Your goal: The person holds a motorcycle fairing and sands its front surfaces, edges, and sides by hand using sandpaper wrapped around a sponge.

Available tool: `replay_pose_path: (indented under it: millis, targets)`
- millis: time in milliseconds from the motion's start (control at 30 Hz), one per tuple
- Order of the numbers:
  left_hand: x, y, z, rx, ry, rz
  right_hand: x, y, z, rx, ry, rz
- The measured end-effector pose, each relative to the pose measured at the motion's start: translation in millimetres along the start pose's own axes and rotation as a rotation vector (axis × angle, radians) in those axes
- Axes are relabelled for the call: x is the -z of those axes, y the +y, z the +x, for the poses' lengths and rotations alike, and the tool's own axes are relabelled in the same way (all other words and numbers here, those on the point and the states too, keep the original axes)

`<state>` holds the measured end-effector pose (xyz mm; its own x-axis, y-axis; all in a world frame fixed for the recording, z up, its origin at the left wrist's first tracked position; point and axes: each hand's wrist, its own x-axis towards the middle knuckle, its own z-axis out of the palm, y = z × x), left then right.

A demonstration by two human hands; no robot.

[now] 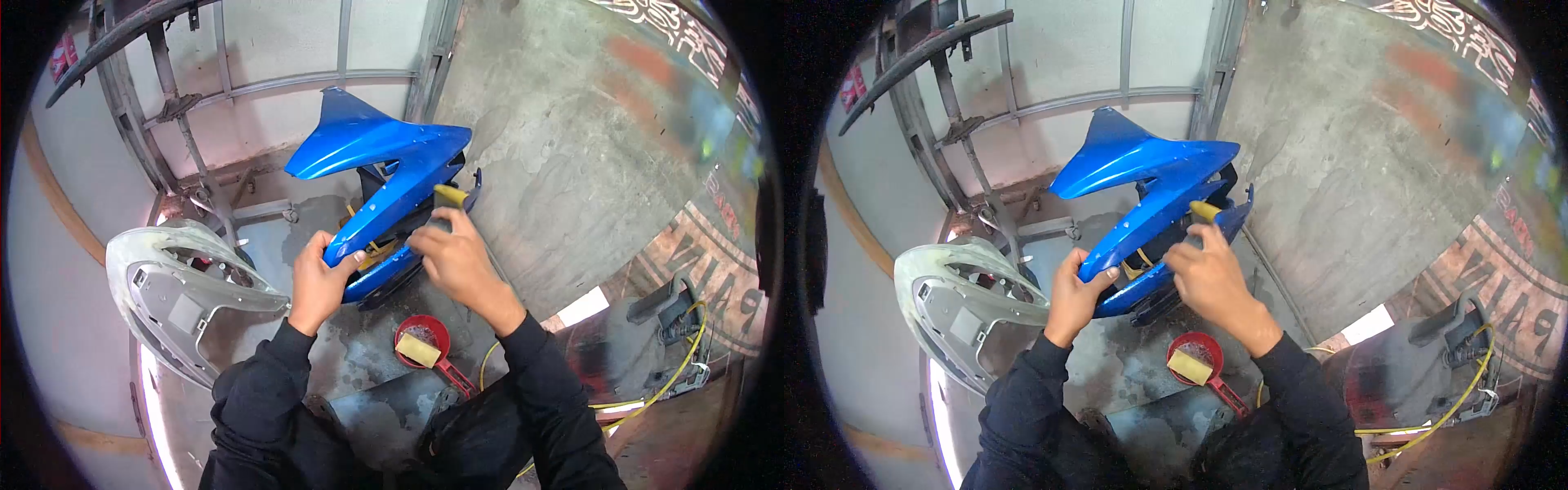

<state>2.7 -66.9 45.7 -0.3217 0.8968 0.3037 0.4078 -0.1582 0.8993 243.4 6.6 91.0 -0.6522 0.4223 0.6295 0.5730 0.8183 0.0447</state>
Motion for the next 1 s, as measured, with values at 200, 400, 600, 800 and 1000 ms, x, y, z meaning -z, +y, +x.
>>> replay_pose_path:
  millis: [200,400,600,800,1000]
  targets:
    - [-2,7,-2,0.026,-0.003,-0.012,-4,2,5,0.033,0.02,-0.118]
    - [-3,9,-3,-0.002,0.004,0.012,-1,-13,5,-0.044,-0.013,-0.126]
    - [-5,13,-4,0.013,-0.005,-0.012,-11,-48,-1,-0.036,-0.163,-0.077]
    - [-4,14,-3,0.001,0.001,0.013,-12,-29,2,-0.026,-0.139,-0.146]
    - [-6,14,-3,0.012,0.001,0.01,-10,-41,3,-0.057,-0.123,-0.084]
